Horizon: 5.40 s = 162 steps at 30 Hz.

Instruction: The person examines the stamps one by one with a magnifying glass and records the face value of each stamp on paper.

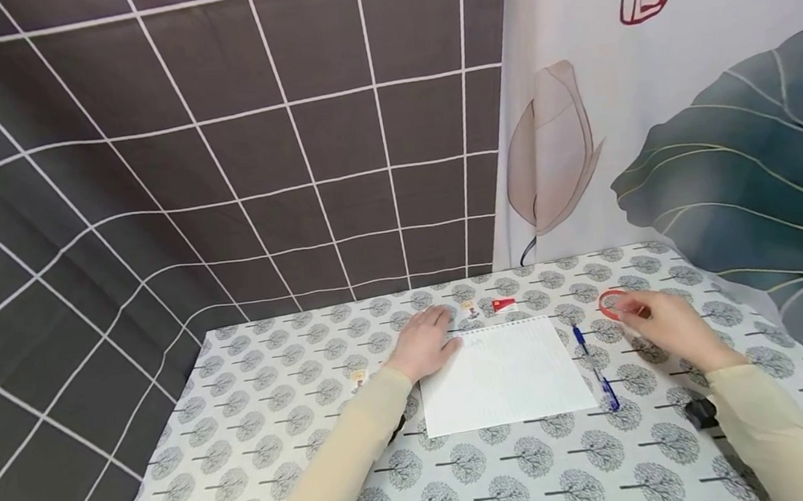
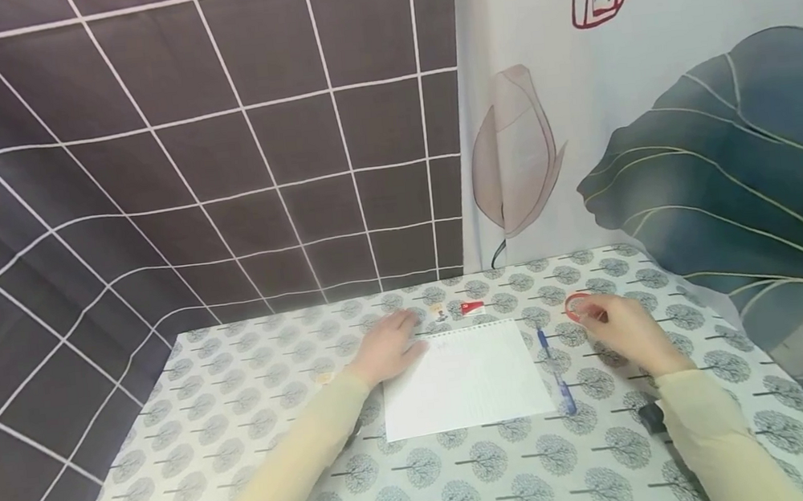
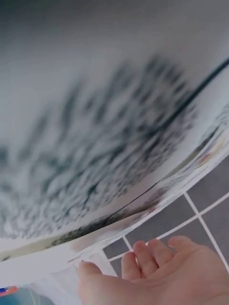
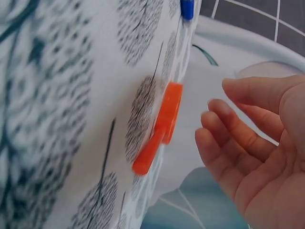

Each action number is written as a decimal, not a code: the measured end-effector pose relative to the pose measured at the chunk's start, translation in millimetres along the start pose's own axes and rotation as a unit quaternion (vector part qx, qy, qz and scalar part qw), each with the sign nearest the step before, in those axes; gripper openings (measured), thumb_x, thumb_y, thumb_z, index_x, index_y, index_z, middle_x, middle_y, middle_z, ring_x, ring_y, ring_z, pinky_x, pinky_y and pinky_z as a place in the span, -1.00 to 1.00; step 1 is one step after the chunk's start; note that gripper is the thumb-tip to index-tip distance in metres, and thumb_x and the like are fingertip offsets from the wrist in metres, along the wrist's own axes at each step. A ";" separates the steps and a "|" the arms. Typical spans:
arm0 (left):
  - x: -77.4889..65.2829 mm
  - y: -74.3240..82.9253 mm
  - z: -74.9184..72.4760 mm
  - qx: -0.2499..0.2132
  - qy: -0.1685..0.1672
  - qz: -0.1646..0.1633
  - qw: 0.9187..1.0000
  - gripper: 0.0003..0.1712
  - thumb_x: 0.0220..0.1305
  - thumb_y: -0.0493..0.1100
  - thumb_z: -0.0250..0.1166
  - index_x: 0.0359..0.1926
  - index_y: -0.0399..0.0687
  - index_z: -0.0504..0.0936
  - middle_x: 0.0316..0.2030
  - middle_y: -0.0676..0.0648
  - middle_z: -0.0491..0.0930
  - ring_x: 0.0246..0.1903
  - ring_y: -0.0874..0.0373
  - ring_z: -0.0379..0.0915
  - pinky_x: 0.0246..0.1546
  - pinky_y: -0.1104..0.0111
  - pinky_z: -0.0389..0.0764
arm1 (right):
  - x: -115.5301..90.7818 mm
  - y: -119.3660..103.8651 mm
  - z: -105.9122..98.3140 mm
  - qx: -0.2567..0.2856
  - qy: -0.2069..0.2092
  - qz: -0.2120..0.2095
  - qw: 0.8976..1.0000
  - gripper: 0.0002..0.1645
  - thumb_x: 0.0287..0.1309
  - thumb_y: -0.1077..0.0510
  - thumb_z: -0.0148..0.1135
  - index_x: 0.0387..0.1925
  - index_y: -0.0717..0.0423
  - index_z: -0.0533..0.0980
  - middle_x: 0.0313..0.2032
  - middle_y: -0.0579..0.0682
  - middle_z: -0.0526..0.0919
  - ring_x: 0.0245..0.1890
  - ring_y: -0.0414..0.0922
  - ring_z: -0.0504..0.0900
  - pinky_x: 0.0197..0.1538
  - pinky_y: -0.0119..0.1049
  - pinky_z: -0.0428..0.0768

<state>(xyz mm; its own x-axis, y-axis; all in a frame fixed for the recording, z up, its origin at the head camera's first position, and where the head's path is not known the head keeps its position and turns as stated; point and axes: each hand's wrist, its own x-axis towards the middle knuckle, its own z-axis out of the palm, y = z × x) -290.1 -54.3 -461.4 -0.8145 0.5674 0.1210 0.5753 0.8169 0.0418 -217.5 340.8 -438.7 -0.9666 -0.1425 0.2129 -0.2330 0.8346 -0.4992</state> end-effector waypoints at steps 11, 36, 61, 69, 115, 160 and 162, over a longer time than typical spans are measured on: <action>15.0 2.5 2.2 0.034 -0.053 0.017 0.998 -0.26 0.54 0.23 -0.03 0.52 -0.12 0.25 0.49 -0.10 0.23 0.50 0.02 0.07 0.52 0.22 0.06 | -11.1 21.2 -5.1 -0.014 -0.011 0.078 0.997 -0.70 0.34 0.17 0.22 -0.10 0.39 0.58 -0.35 0.14 0.69 -0.42 -0.03 0.60 -0.40 -0.10 0.58; 25.5 12.4 11.8 -0.015 -0.094 0.011 0.995 -0.29 0.57 0.22 -0.07 0.53 -0.03 0.24 0.52 -0.04 0.18 0.47 0.04 0.13 0.47 0.22 0.20 | -4.3 32.3 -6.5 -0.015 -0.094 0.112 0.989 -0.62 0.22 0.16 0.32 -0.17 0.48 0.54 -0.41 0.10 0.60 -0.43 -0.04 0.49 -0.40 -0.18 0.47; 25.9 13.2 13.0 -0.037 -0.096 -0.001 0.995 -0.30 0.56 0.22 -0.06 0.53 -0.03 0.25 0.52 -0.03 0.18 0.48 0.07 0.11 0.47 0.24 0.20 | -1.8 25.1 -1.8 0.026 -0.100 0.112 0.988 -0.75 0.25 0.27 0.19 -0.21 0.47 0.51 -0.53 0.00 0.49 -0.55 -0.08 0.43 -0.50 -0.23 0.45; 27.0 11.8 12.9 -0.045 -0.094 -0.003 0.995 -0.30 0.56 0.22 -0.05 0.53 -0.03 0.25 0.52 -0.03 0.18 0.48 0.08 0.11 0.46 0.24 0.22 | 6.2 8.7 -0.2 0.027 -0.070 0.086 0.994 -0.77 0.19 0.28 0.17 -0.20 0.42 0.52 -0.42 0.04 0.57 -0.50 -0.09 0.39 -0.45 -0.26 0.36; 26.4 10.5 15.8 -0.093 -0.093 -0.020 0.991 -0.28 0.53 0.21 0.02 0.52 -0.04 0.26 0.53 -0.02 0.16 0.49 0.08 0.08 0.47 0.23 0.19 | 74.2 -96.6 81.5 0.123 -0.056 -0.038 0.990 -0.79 0.17 0.37 0.22 -0.15 0.40 0.57 -0.38 0.04 0.59 -0.42 -0.14 0.45 -0.35 -0.39 0.48; 27.3 9.8 17.2 -0.115 -0.096 -0.025 0.988 -0.27 0.52 0.17 0.07 0.53 -0.10 0.24 0.52 -0.07 0.17 0.49 0.06 0.08 0.49 0.24 0.14 | 72.0 -93.7 98.8 0.100 -0.107 -0.036 0.989 -0.85 0.10 0.38 0.28 -0.25 0.35 0.57 -0.47 -0.03 0.52 -0.45 -0.15 0.44 -0.33 -0.36 0.51; 27.0 9.2 17.6 -0.114 -0.094 -0.023 0.989 -0.27 0.52 0.17 0.07 0.52 -0.11 0.24 0.52 -0.07 0.18 0.49 0.06 0.09 0.49 0.25 0.14 | 71.8 -94.7 99.0 0.097 -0.108 -0.036 0.989 -0.85 0.11 0.37 0.29 -0.25 0.35 0.57 -0.47 -0.03 0.52 -0.45 -0.15 0.44 -0.33 -0.36 0.50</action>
<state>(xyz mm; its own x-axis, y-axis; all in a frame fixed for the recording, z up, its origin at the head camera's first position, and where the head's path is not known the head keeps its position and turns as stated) -308.1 -29.6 -475.2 -0.8276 0.5566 -0.0726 0.5214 0.8102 0.2677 -275.4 198.9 -459.3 -0.9418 -0.3266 0.0795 -0.2982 0.7026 -0.6461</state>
